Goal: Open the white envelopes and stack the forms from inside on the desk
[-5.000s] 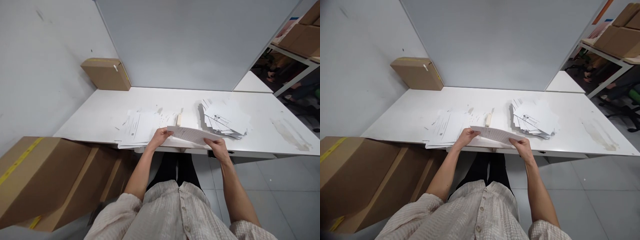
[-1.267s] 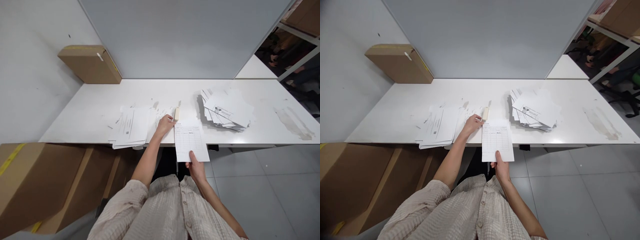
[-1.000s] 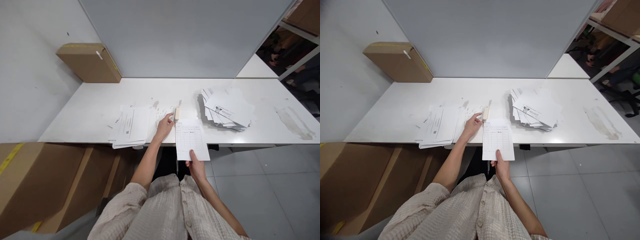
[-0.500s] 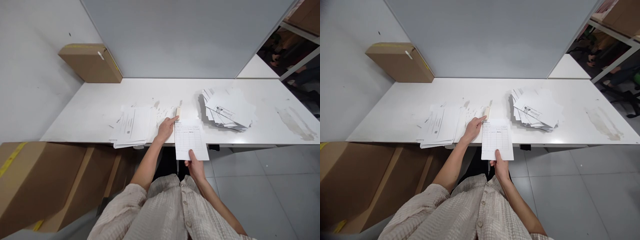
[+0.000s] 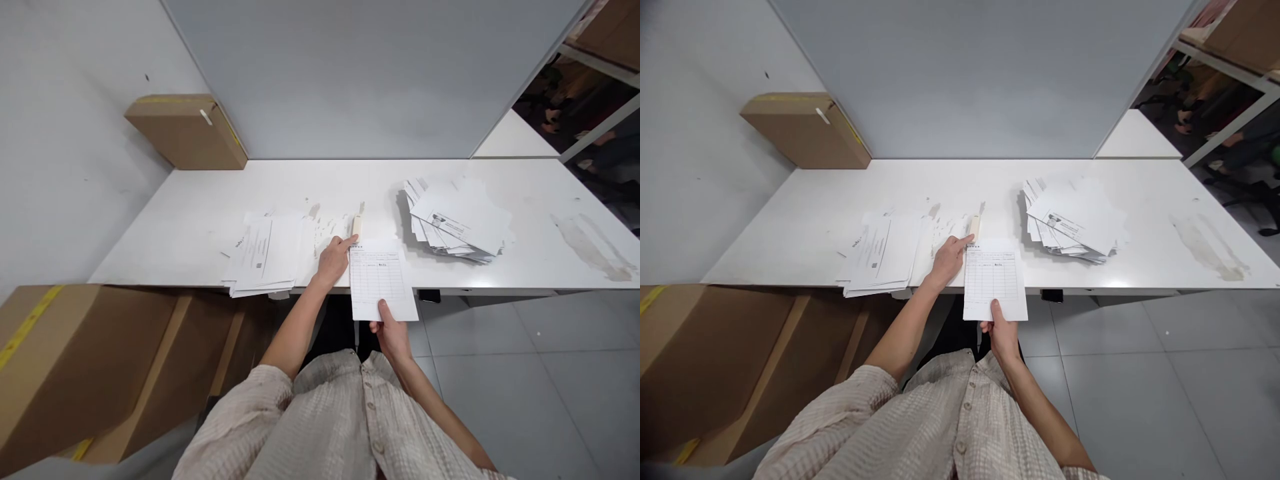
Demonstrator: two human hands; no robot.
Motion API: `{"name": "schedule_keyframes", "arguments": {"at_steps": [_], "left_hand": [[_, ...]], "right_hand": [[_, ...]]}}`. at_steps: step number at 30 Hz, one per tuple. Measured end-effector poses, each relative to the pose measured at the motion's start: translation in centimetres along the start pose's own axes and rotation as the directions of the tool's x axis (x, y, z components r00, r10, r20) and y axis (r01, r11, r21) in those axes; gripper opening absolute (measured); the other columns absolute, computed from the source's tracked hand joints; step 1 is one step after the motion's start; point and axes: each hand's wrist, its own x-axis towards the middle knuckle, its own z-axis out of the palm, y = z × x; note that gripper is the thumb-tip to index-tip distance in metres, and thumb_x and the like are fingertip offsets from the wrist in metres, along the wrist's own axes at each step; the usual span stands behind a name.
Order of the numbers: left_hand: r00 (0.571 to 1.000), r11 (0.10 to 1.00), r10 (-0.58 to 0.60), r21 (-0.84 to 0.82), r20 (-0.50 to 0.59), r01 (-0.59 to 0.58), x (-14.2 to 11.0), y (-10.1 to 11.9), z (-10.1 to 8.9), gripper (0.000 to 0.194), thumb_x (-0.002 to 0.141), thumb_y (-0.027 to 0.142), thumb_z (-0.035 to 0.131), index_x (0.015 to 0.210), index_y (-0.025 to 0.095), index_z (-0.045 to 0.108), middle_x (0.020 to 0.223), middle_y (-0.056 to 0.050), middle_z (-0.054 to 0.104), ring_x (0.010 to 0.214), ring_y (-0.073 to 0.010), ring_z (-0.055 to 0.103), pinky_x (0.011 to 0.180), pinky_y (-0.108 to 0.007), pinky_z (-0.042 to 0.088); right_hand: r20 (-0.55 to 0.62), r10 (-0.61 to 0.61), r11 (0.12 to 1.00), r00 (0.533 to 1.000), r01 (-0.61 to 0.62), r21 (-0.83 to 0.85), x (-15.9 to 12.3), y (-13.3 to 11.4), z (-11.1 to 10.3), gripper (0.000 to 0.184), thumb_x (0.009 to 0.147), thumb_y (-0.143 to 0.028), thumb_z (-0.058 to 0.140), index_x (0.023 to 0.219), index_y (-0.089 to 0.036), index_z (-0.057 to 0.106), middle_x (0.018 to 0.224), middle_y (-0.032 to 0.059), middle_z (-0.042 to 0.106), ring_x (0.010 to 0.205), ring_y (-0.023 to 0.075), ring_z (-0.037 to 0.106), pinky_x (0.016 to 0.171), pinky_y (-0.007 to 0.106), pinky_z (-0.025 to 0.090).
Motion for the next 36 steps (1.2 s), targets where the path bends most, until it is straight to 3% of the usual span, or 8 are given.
{"name": "schedule_keyframes", "arguments": {"at_steps": [9, 12, 15, 18, 23, 29, 31, 36], "left_hand": [[0.994, 0.931, -0.103, -0.355, -0.046, 0.08, -1.5, 0.5, -0.9, 0.054, 0.091, 0.024, 0.036, 0.144, 0.026, 0.025, 0.095, -0.004, 0.057, 0.076, -0.0128, 0.053, 0.076, -0.027, 0.044], [0.939, 0.625, -0.33, -0.723, 0.099, 0.296, -4.2, 2.2, -1.5, 0.057, 0.089, 0.041, 0.043, 0.14, 0.018, 0.028, 0.098, -0.008, 0.062, 0.062, -0.0096, 0.053, 0.063, -0.025, 0.047], [0.903, 0.241, -0.181, -0.873, 0.39, 0.425, -7.1, 4.1, -2.3, 0.057, 0.081, 0.052, 0.055, 0.122, 0.013, 0.05, 0.098, -0.011, 0.066, 0.072, -0.0141, 0.061, 0.066, -0.028, 0.05], [0.923, 0.109, -0.199, -0.928, 0.33, 0.356, -8.8, 4.7, -3.6, 0.045, 0.07, 0.046, 0.07, 0.098, 0.012, 0.064, 0.088, -0.01, 0.069, 0.077, -0.0183, 0.064, 0.072, -0.031, 0.051], [0.884, 0.253, -0.467, -0.952, 0.034, 0.17, -8.1, 0.4, -8.8, 0.036, 0.06, 0.037, 0.078, 0.083, 0.011, 0.067, 0.074, -0.006, 0.07, 0.07, -0.0198, 0.065, 0.069, -0.034, 0.053], [0.76, 0.482, -0.649, -0.789, -0.03, 0.381, -5.8, -9.7, -16.0, 0.026, 0.056, 0.028, 0.075, 0.074, 0.011, 0.065, 0.061, -0.002, 0.065, 0.059, -0.0165, 0.061, 0.062, -0.03, 0.051], [0.693, 0.591, -0.719, -0.567, -0.047, 0.574, -5.2, -12.4, -16.9, 0.017, 0.06, 0.027, 0.069, 0.066, 0.012, 0.062, 0.057, -0.002, 0.061, 0.058, -0.0182, 0.06, 0.058, -0.03, 0.049], [0.736, 0.685, -0.634, 0.268, -0.238, 0.677, -4.5, -14.2, -16.5, 0.032, 0.069, 0.029, 0.064, 0.094, 0.01, 0.064, 0.092, -0.017, 0.065, 0.09, -0.0353, 0.059, 0.075, -0.045, 0.047]], "right_hand": [[-0.032, -0.013, 0.996, 0.999, 0.01, -0.086, -2.3, -1.5, -1.8, 0.039, 0.073, -0.045, 0.068, 0.101, -0.019, 0.056, 0.065, -0.0037, 0.059, 0.04, 0.0068, 0.044, 0.036, 0.021, 0.038], [-0.034, -0.069, 0.969, 0.997, 0.059, -0.239, -3.7, -2.3, -2.6, 0.035, 0.077, -0.049, 0.062, 0.091, -0.017, 0.058, 0.054, -0.0038, 0.055, 0.042, 0.0096, 0.047, 0.041, 0.023, 0.04], [0.017, -0.127, 0.929, 0.992, 0.125, -0.347, -4.3, -2.9, -1.8, 0.038, 0.079, -0.054, 0.058, 0.071, -0.017, 0.057, 0.047, -0.002, 0.053, 0.043, 0.0113, 0.049, 0.046, 0.025, 0.044], [0.128, -0.097, 0.917, 0.987, 0.139, -0.373, -3.9, -3.0, 0.7, 0.039, 0.079, -0.055, 0.057, 0.069, -0.017, 0.059, 0.047, -0.0005, 0.055, 0.043, 0.0134, 0.051, 0.048, 0.027, 0.046], [0.489, 0.07, 0.962, 0.869, 0.071, -0.263, -2.8, -2.0, 4.4, 0.037, 0.078, -0.053, 0.057, 0.078, -0.016, 0.064, 0.056, 0.0025, 0.063, 0.043, 0.0131, 0.053, 0.045, 0.026, 0.045], [0.507, 0.123, 0.952, 0.853, 0.043, -0.302, -1.7, -2.5, 2.8, 0.037, 0.078, -0.048, 0.06, 0.101, -0.02, 0.063, 0.087, 0.0056, 0.068, 0.046, 0.0088, 0.055, 0.041, 0.022, 0.043], [0.477, 0.096, 0.926, 0.873, 0.097, -0.364, -1.0, -3.6, 1.5, 0.036, 0.078, -0.048, 0.059, 0.098, -0.019, 0.064, 0.083, 0.005, 0.068, 0.044, 0.0085, 0.054, 0.04, 0.022, 0.042], [0.32, -0.294, 0.675, 0.901, 0.433, -0.598, 2.5, -9.5, -1.7, 0.036, 0.079, -0.049, 0.056, 0.096, -0.018, 0.065, 0.075, 0.004, 0.067, 0.045, 0.0105, 0.052, 0.045, 0.026, 0.043]]}}
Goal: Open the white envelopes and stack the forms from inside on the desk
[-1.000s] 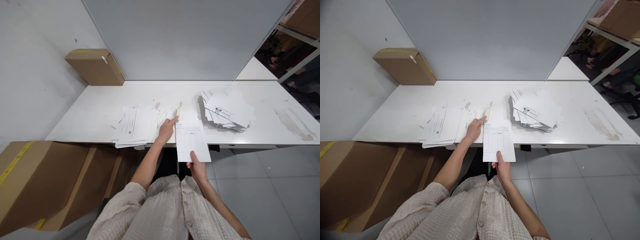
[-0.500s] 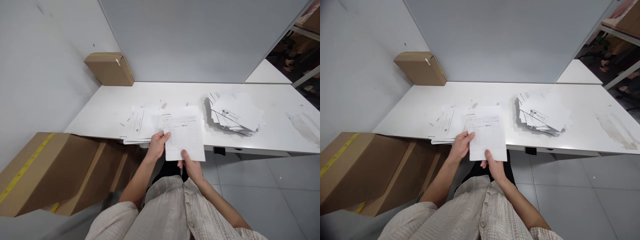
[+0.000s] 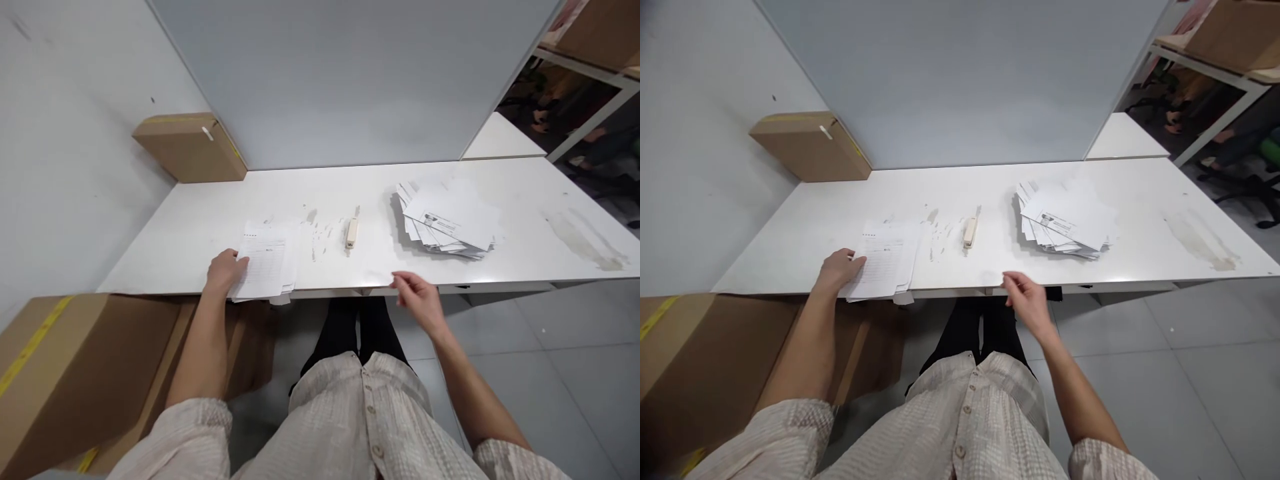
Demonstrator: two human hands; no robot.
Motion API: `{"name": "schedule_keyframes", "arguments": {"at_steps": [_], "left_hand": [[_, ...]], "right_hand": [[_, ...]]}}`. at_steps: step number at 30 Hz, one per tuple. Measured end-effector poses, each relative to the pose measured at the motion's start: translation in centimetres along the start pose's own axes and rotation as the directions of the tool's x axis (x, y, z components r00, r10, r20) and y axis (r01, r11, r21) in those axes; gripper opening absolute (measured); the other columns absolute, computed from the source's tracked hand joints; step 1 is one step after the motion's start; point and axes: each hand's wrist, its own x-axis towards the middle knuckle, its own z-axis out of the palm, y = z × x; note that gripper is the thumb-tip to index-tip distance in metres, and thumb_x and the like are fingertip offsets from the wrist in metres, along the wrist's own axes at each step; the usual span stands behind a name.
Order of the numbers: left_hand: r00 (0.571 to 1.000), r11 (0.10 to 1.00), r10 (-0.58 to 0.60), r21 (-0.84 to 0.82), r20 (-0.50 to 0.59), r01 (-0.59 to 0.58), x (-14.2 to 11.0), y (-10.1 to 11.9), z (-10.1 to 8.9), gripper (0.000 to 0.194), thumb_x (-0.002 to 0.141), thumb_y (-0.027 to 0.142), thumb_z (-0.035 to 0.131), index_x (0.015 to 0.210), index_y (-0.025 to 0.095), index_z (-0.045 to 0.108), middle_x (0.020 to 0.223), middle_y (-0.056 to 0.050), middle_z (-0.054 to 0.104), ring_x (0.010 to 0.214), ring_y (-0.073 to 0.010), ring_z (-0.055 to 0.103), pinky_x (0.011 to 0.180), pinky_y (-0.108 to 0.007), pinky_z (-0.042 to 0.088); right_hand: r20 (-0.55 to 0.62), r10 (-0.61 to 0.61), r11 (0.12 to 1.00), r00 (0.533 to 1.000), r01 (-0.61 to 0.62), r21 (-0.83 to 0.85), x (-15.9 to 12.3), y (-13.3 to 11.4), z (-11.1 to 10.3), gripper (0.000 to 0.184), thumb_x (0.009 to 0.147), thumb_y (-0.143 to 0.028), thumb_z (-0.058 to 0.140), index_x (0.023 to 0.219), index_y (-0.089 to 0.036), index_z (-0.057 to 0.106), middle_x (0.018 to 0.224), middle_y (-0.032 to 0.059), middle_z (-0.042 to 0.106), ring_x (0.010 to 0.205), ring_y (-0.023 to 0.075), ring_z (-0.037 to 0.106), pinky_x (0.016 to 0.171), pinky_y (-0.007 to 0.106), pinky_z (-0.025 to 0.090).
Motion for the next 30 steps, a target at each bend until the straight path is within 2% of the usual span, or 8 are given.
{"name": "schedule_keyframes", "arguments": {"at_steps": [3, 6, 11, 13, 17, 20, 25, 30], "left_hand": [[0.967, 0.985, 0.09, 0.162, -0.24, -0.052, -2.1, 1.9, 0.6, 0.054, 0.074, 0.033, 0.06, 0.122, 0.01, 0.052, 0.117, -0.027, 0.054, 0.108, -0.0431, 0.048, 0.081, -0.056, 0.041], [0.861, 0.938, 0.345, 0.104, -0.375, -0.33, -5.4, 4.9, 2.1, 0.049, 0.082, 0.032, 0.05, 0.127, 0.013, 0.05, 0.12, -0.022, 0.052, 0.111, -0.0383, 0.045, 0.085, -0.052, 0.039], [0.606, 0.673, 0.667, 0.003, -0.433, -0.739, -10.4, 10.0, 6.6, 0.035, 0.088, 0.027, 0.044, 0.119, 0.016, 0.058, 0.112, -0.015, 0.058, 0.106, -0.0281, 0.048, 0.09, -0.042, 0.039], [0.573, 0.621, 0.691, -0.043, -0.44, -0.782, -11.6, 11.2, 8.5, 0.034, 0.089, 0.024, 0.044, 0.119, 0.016, 0.058, 0.111, -0.014, 0.058, 0.105, -0.026, 0.05, 0.089, -0.04, 0.04], [0.578, 0.588, 0.69, -0.127, -0.436, -0.799, -12.5, 12.2, 11.1, 0.032, 0.089, 0.019, 0.042, 0.117, 0.016, 0.058, 0.105, -0.012, 0.061, 0.101, -0.0238, 0.052, 0.087, -0.038, 0.043], [0.573, 0.585, 0.704, -0.115, -0.42, -0.803, -12.4, 12.3, 12.0, 0.032, 0.088, 0.015, 0.042, 0.115, 0.016, 0.059, 0.102, -0.011, 0.064, 0.1, -0.024, 0.054, 0.085, -0.038, 0.043], [0.573, 0.593, 0.694, -0.105, -0.436, -0.798, -12.2, 12.3, 12.2, 0.032, 0.087, 0.014, 0.042, 0.113, 0.014, 0.06, 0.098, -0.012, 0.065, 0.097, -0.024, 0.054, 0.084, -0.038, 0.044], [0.582, 0.591, 0.69, -0.129, -0.43, -0.796, -12.3, 12.2, 12.3, 0.034, 0.086, 0.014, 0.041, 0.115, 0.014, 0.06, 0.099, -0.013, 0.065, 0.099, -0.0243, 0.055, 0.085, -0.038, 0.044]], "right_hand": [[-0.23, -0.312, 0.861, 0.922, 0.172, -0.478, 4.2, -0.8, -4.4, 0.031, 0.084, -0.043, 0.051, 0.092, -0.018, 0.068, 0.08, 0.0073, 0.068, 0.065, 0.0181, 0.059, 0.065, 0.033, 0.047], [-0.209, -0.49, 0.603, 0.847, 0.156, -0.782, 9.0, -1.3, -7.7, 0.029, 0.084, -0.035, 0.049, 0.096, -0.016, 0.068, 0.098, 0.0133, 0.067, 0.093, 0.0273, 0.057, 0.081, 0.04, 0.043], [-0.002, -0.253, 0.393, 0.967, 0.101, -0.914, 14.2, -1.6, -10.0, 0.033, 0.078, -0.036, 0.055, 0.102, -0.017, 0.066, 0.106, 0.0133, 0.066, 0.098, 0.0287, 0.055, 0.074, 0.035, 0.042], [0.063, -0.134, 0.345, 0.989, 0.106, -0.932, 14.6, -1.8, -10.3, 0.031, 0.083, -0.039, 0.048, 0.096, -0.018, 0.068, 0.099, 0.011, 0.068, 0.088, 0.0255, 0.059, 0.067, 0.032, 0.04], [0.13, -0.109, 0.221, 0.985, 0.152, -0.963, 14.3, -2.3, -10.5, 0.037, 0.089, -0.028, 0.034, 0.092, -0.015, 0.068, 0.096, 0.0143, 0.068, 0.082, 0.0247, 0.06, 0.064, 0.031, 0.037], [0.068, -0.131, 0.279, 0.989, 0.103, -0.955, 14.1, -2.3, -10.5, 0.034, 0.086, -0.025, 0.037, 0.093, -0.014, 0.069, 0.09, 0.0145, 0.069, 0.08, 0.0244, 0.061, 0.063, 0.03, 0.038], [-0.166, -0.078, 0.588, 0.983, -0.089, -0.804, 14.2, -1.9, -10.7, 0.029, 0.074, -0.037, 0.053, 0.081, -0.016, 0.072, 0.066, 0.0082, 0.067, 0.063, 0.0205, 0.058, 0.056, 0.028, 0.039], [-0.18, -0.049, 0.7, 0.982, -0.094, -0.708, 14.2, -1.9, -11.2, 0.034, 0.07, -0.041, 0.056, 0.078, -0.013, 0.073, 0.061, 0.0054, 0.065, 0.058, 0.0179, 0.055, 0.055, 0.028, 0.039]]}}
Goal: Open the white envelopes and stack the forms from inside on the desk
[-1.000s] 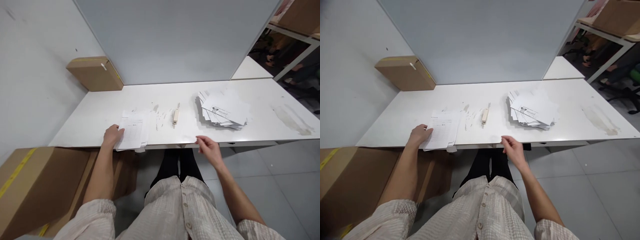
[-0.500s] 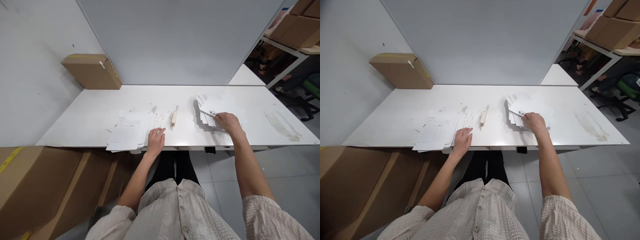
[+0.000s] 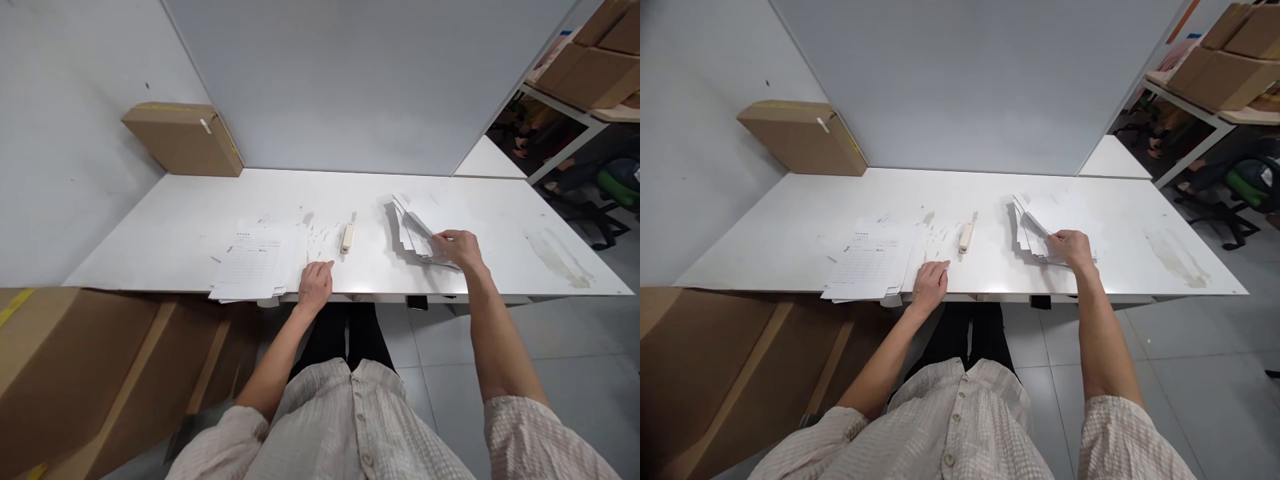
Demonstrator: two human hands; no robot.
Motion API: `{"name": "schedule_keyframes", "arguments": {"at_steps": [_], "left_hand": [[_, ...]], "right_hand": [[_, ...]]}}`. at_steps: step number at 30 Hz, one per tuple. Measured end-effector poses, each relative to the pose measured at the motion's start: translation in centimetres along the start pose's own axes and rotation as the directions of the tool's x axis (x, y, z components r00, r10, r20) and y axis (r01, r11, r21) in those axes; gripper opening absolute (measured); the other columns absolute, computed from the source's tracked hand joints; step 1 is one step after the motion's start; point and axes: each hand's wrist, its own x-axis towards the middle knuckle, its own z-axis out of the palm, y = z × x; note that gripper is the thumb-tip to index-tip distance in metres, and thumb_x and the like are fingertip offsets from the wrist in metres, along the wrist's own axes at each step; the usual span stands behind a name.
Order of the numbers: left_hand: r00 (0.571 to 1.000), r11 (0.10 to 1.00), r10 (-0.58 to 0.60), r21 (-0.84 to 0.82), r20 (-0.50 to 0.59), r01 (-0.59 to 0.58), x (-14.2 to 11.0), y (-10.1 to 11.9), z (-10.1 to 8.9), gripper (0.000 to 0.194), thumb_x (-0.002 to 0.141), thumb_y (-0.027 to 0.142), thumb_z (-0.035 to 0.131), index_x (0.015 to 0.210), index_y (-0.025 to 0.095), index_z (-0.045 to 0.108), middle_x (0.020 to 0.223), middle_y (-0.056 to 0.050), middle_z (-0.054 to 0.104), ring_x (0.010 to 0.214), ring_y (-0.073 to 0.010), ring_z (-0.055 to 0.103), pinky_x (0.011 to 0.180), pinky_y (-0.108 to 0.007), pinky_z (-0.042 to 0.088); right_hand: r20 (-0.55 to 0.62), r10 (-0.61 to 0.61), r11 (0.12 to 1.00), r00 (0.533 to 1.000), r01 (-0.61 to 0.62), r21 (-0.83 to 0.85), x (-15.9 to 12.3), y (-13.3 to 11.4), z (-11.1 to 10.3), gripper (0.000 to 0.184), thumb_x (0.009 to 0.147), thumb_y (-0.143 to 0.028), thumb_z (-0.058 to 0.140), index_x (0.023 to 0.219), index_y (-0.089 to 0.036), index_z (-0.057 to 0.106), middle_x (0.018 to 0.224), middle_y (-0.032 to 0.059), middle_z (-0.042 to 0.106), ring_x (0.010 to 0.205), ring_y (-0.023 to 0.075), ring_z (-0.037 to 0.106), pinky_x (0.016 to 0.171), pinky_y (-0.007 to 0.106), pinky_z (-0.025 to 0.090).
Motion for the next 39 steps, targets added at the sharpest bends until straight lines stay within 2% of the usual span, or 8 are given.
{"name": "schedule_keyframes", "arguments": {"at_steps": [5, 10, 14, 20, 25, 31, 34, 39], "left_hand": [[0.999, 0.998, -0.031, -0.063, 0.008, 0.031, 0.0, -0.1, 0.0, 0.035, 0.085, 0.013, 0.042, 0.115, 0.015, 0.06, 0.1, -0.012, 0.065, 0.1, -0.0241, 0.056, 0.088, -0.04, 0.044], [0.991, 0.97, -0.117, -0.223, -0.065, 0.099, 0.2, 0.2, -0.7, 0.032, 0.086, 0.017, 0.043, 0.112, 0.016, 0.061, 0.101, -0.011, 0.065, 0.1, -0.022, 0.056, 0.089, -0.04, 0.046], [0.963, 0.878, -0.248, -0.445, -0.103, 0.178, 0.6, 2.1, -1.6, 0.026, 0.087, 0.024, 0.046, 0.105, 0.018, 0.063, 0.102, -0.009, 0.066, 0.101, -0.0201, 0.058, 0.091, -0.039, 0.046], [0.901, 0.306, -0.323, -0.869, 0.29, 0.39, 1.9, 5.9, -3.3, 0.045, 0.077, 0.037, 0.066, 0.117, 0.018, 0.057, 0.111, -0.01, 0.065, 0.105, -0.0212, 0.06, 0.091, -0.035, 0.047], [0.788, -0.068, -0.414, -0.879, 0.455, 0.472, 1.2, 6.2, -3.9, 0.035, 0.071, 0.042, 0.071, 0.092, 0.013, 0.069, 0.1, -0.01, 0.07, 0.097, -0.0241, 0.063, 0.087, -0.036, 0.049], [0.727, 0.039, -0.512, -0.833, 0.458, 0.553, -0.5, 3.7, -3.5, 0.037, 0.072, 0.047, 0.068, 0.085, 0.012, 0.07, 0.081, -0.007, 0.071, 0.079, -0.0205, 0.065, 0.077, -0.034, 0.051], [0.723, 0.173, -0.559, -0.795, 0.406, 0.581, -1.0, 2.6, -3.3, 0.036, 0.072, 0.047, 0.068, 0.081, 0.013, 0.07, 0.076, -0.005, 0.07, 0.08, -0.0205, 0.064, 0.076, -0.032, 0.051], [0.72, 0.189, -0.591, -0.805, 0.364, 0.563, -1.3, 2.0, -3.2, 0.034, 0.072, 0.044, 0.068, 0.087, 0.014, 0.071, 0.084, -0.005, 0.072, 0.076, -0.019, 0.065, 0.072, -0.031, 0.051]], "right_hand": [[-0.115, -0.104, 0.993, 0.988, 0.11, 0.047, 0.0, 0.2, -0.7, 0.03, 0.073, -0.038, 0.054, 0.077, -0.014, 0.071, 0.069, 0.0057, 0.067, 0.066, 0.0193, 0.058, 0.06, 0.029, 0.042], [-0.358, -0.304, 0.952, 0.883, 0.295, -0.079, -1.9, -1.1, -2.6, 0.023, 0.082, -0.03, 0.047, 0.088, -0.017, 0.065, 0.082, 0.0084, 0.068, 0.074, 0.0202, 0.06, 0.071, 0.033, 0.045], [-0.455, -0.275, 0.938, 0.847, 0.341, 0.068, -5.5, -3.7, -4.0, 0.02, 0.084, -0.034, 0.05, 0.091, -0.02, 0.061, 0.079, 0.0055, 0.065, 0.071, 0.0184, 0.06, 0.066, 0.032, 0.047], [-0.187, -0.126, 0.725, 0.974, 0.22, 0.653, -10.6, -7.2, -2.1, 0.028, 0.069, -0.044, 0.07, 0.074, -0.02, 0.058, 0.065, -0.0003, 0.06, 0.057, 0.0133, 0.055, 0.053, 0.027, 0.046], [0.08, -0.069, 0.539, 0.994, -0.03, 0.842, -12.9, -7.7, 3.0, 0.031, 0.065, -0.043, 0.073, 0.067, -0.021, 0.052, 0.057, -0.0042, 0.053, 0.05, 0.0107, 0.048, 0.049, 0.024, 0.04], [0.157, -0.047, 0.548, 0.986, -0.106, 0.83, -14.1, -6.9, 6.5, 0.028, 0.071, -0.047, 0.066, 0.07, -0.02, 0.057, 0.061, -0.0028, 0.056, 0.053, 0.0108, 0.048, 0.05, 0.024, 0.04], [0.128, -0.034, 0.564, 0.991, -0.087, 0.821, -14.1, -6.2, 6.8, 0.028, 0.069, -0.043, 0.069, 0.083, -0.02, 0.063, 0.072, 0.0001, 0.064, 0.063, 0.0137, 0.056, 0.06, 0.027, 0.045], [-0.038, 0.092, 0.671, 0.995, -0.034, 0.741, -13.5, -4.5, 6.4, 0.029, 0.069, -0.041, 0.069, 0.086, -0.017, 0.069, 0.079, 0.0036, 0.069, 0.072, 0.0175, 0.061, 0.069, 0.031, 0.047]]}}
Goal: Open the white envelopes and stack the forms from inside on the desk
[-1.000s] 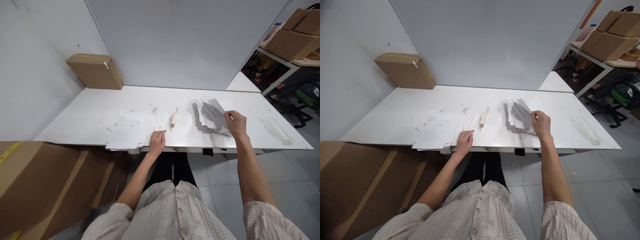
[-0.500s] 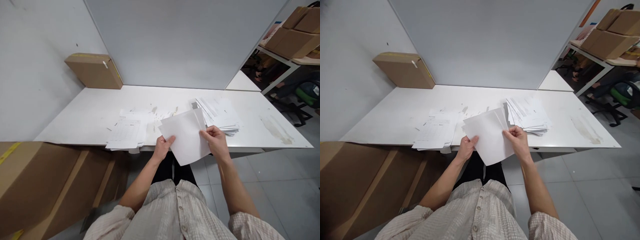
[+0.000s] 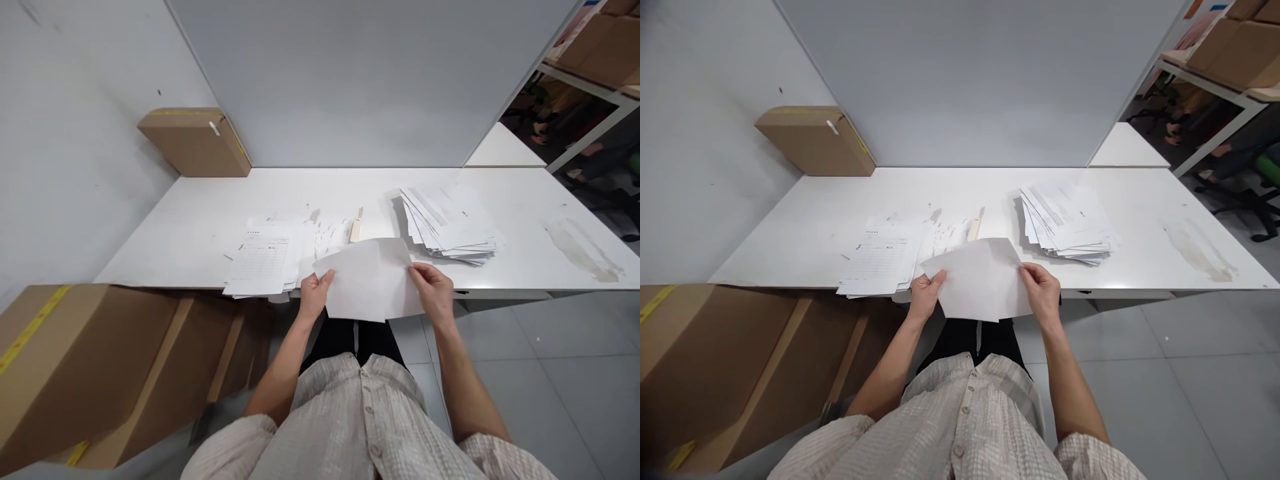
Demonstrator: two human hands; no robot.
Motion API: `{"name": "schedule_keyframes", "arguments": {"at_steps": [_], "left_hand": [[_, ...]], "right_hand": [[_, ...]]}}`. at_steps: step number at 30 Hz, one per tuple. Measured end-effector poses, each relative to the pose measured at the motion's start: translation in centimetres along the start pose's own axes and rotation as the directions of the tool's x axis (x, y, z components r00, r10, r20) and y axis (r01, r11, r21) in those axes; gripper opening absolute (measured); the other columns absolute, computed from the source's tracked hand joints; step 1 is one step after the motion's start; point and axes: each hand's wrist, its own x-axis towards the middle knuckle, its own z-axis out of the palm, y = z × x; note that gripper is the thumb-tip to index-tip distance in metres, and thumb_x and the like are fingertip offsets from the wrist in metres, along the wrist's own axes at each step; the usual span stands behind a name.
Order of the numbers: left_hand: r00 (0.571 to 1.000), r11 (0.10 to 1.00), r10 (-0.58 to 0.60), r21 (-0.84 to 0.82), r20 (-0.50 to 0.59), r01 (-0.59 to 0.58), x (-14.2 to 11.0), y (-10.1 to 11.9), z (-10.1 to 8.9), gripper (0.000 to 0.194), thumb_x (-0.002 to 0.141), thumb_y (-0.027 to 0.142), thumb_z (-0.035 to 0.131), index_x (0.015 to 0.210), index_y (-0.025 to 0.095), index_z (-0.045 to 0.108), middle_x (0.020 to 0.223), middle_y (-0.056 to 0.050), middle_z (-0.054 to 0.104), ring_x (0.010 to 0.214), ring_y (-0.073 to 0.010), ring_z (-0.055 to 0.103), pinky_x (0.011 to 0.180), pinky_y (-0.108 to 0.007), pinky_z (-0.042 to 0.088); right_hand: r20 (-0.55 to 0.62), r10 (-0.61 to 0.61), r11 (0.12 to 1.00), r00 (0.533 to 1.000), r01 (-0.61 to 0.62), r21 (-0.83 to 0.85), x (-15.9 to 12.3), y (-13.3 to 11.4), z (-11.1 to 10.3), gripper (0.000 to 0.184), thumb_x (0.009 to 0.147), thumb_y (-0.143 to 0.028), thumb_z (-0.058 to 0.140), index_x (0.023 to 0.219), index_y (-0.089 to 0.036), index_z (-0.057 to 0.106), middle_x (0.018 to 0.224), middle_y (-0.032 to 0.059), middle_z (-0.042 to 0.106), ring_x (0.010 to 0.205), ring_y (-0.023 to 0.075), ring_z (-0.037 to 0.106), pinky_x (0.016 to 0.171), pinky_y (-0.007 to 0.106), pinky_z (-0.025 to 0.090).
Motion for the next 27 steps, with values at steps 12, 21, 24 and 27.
{"name": "schedule_keyframes", "arguments": {"at_steps": [12, 21, 24, 27], "left_hand": [[0.993, 1.0, -0.024, -0.002, -0.116, 0.024, 0.3, 0.4, 0.5, 0.033, 0.066, 0.043, 0.073, 0.081, 0.014, 0.071, 0.074, -0.003, 0.07, 0.068, -0.0175, 0.062, 0.063, -0.028, 0.049], [0.977, 0.96, -0.14, -0.218, 0.162, 0.173, -0.3, 0.3, 2.3, 0.041, 0.073, 0.052, 0.065, 0.088, 0.014, 0.068, 0.082, -0.006, 0.07, 0.081, -0.0194, 0.065, 0.077, -0.032, 0.05], [0.972, 0.95, -0.153, -0.243, 0.18, 0.195, -0.4, 0.2, 2.1, 0.045, 0.073, 0.055, 0.064, 0.089, 0.012, 0.067, 0.083, -0.008, 0.071, 0.083, -0.021, 0.065, 0.076, -0.032, 0.05], [0.973, 0.962, -0.142, -0.206, 0.181, 0.178, -0.4, -0.2, 1.8, 0.047, 0.077, 0.055, 0.06, 0.092, 0.011, 0.067, 0.083, -0.008, 0.071, 0.081, -0.0202, 0.065, 0.072, -0.03, 0.05]], "right_hand": [[-0.539, -0.125, 0.988, 0.833, 0.154, 0.009, -1.2, -1.9, -6.1, 0.022, 0.065, -0.038, 0.074, 0.072, -0.02, 0.065, 0.064, -0.0019, 0.059, 0.059, 0.0131, 0.054, 0.06, 0.028, 0.046], [-0.043, 0.046, 0.997, 0.998, -0.048, -0.06, -1.8, 0.7, 1.0, 0.026, 0.07, -0.043, 0.067, 0.073, -0.018, 0.063, 0.067, 0.0004, 0.06, 0.06, 0.0134, 0.051, 0.057, 0.026, 0.043], [-0.02, 0.024, 0.995, 0.999, -0.026, -0.1, -1.7, 1.2, 2.5, 0.027, 0.071, -0.045, 0.065, 0.074, -0.018, 0.063, 0.069, 0.0009, 0.061, 0.063, 0.014, 0.052, 0.061, 0.027, 0.043], [0.042, 0.022, 0.997, 0.999, -0.019, -0.079, -1.8, 1.4, 3.1, 0.027, 0.073, -0.044, 0.063, 0.075, -0.017, 0.062, 0.07, 0.0003, 0.061, 0.063, 0.013, 0.05, 0.062, 0.026, 0.042]]}}
